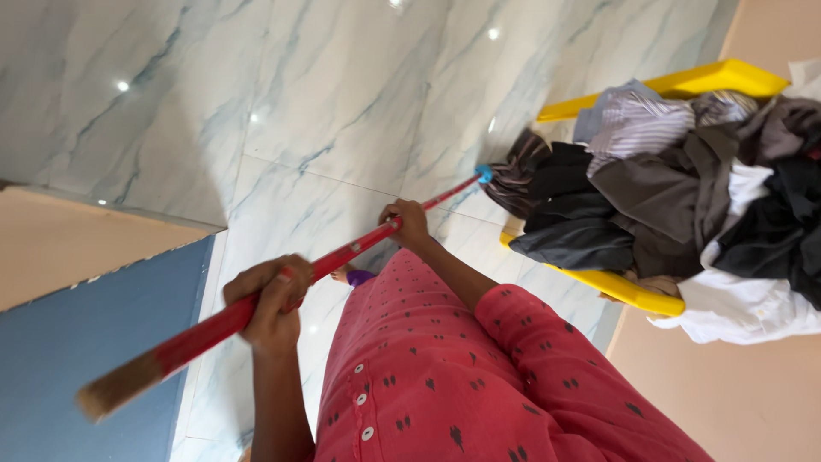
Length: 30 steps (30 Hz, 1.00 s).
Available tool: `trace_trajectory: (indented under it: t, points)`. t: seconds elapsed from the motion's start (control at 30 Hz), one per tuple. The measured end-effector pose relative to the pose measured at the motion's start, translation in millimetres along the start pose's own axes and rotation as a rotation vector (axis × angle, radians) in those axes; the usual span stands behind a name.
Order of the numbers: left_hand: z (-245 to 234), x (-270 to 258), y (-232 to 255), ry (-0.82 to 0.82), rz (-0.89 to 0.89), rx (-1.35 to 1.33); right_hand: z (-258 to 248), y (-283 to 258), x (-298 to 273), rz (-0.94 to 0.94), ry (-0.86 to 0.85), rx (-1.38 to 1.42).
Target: The person sweeps a tiled floor using a broom with a red handle, moving through the room and passing by a yellow chair with clothes and a white bucket.
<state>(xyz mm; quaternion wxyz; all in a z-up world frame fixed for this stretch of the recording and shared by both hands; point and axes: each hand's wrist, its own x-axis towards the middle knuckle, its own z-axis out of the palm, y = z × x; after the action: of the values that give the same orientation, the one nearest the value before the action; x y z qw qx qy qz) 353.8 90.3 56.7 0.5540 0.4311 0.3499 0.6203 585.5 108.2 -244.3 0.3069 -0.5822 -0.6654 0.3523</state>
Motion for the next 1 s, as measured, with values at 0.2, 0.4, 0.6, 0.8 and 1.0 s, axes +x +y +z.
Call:
trace_trajectory:
  t: [0.2,0.4,0.6,0.8,1.0]
  points:
    - [-71.8,-66.3,72.3,0.276,0.215,0.2,108.9,-85.4,32.3,-0.224,-0.167,0.013]
    - [-109.7,-162.6,141.9,0.88,0.163,0.442,230.8,-184.7,16.3,-0.453,-0.486,0.178]
    - [-130.7,-218.4,181.1,1.119,0.276,0.491,282.0,-254.3,-27.0,-0.485,-0.843,0.201]
    - [-131.0,-217.7,176.1,1.228,0.379,0.509,257.9,-261.7,-47.9,-0.414,-1.011,0.119]
    - [-146.0,-206.0,139.8,1.068,0.306,0.289,212.2,-196.9,-44.8,-0.35,-0.84,0.022]
